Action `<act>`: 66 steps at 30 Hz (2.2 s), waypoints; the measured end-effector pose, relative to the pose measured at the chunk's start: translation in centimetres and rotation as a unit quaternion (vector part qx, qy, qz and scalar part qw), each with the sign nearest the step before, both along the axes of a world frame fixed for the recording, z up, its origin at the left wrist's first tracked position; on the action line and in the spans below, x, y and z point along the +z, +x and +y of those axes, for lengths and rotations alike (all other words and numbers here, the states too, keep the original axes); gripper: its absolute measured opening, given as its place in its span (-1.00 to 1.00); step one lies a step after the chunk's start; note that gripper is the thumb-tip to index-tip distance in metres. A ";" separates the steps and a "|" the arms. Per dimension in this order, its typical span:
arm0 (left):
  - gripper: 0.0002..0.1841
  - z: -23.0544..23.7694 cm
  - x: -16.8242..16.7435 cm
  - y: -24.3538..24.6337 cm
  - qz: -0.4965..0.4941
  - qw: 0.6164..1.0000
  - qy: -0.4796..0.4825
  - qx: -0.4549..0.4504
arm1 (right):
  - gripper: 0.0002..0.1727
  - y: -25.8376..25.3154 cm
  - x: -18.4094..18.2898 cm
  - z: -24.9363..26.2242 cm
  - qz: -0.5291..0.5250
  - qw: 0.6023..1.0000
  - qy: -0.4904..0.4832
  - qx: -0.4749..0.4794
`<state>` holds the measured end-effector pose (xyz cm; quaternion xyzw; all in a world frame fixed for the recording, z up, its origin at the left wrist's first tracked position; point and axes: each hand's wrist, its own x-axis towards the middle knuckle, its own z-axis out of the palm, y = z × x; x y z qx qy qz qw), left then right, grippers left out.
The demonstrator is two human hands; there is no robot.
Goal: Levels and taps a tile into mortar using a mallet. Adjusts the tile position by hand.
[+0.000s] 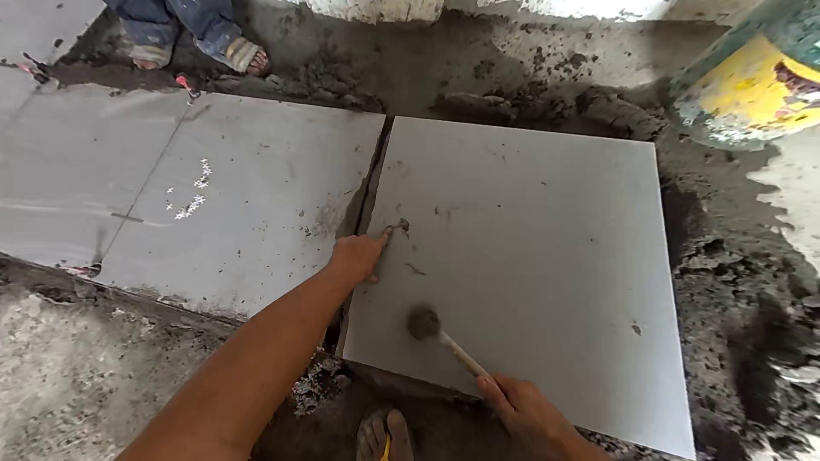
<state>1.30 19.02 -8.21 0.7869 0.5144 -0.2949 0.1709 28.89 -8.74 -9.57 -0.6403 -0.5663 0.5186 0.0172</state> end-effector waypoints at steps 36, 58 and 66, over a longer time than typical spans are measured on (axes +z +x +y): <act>0.31 -0.3 1.5 15.7 -0.052 0.992 -0.054 -0.105 | -0.30 8.4 -0.1 1.8 -0.060 0.901 0.201 -0.380; 0.29 -2.0 -0.5 17.3 0.015 0.991 -0.061 -0.119 | -0.34 14.7 0.2 -1.3 -0.145 0.895 0.137 -0.399; 0.37 -1.9 -1.8 16.7 0.010 0.991 -0.033 -0.130 | -0.31 16.6 1.1 -5.9 -0.127 0.941 0.135 -0.284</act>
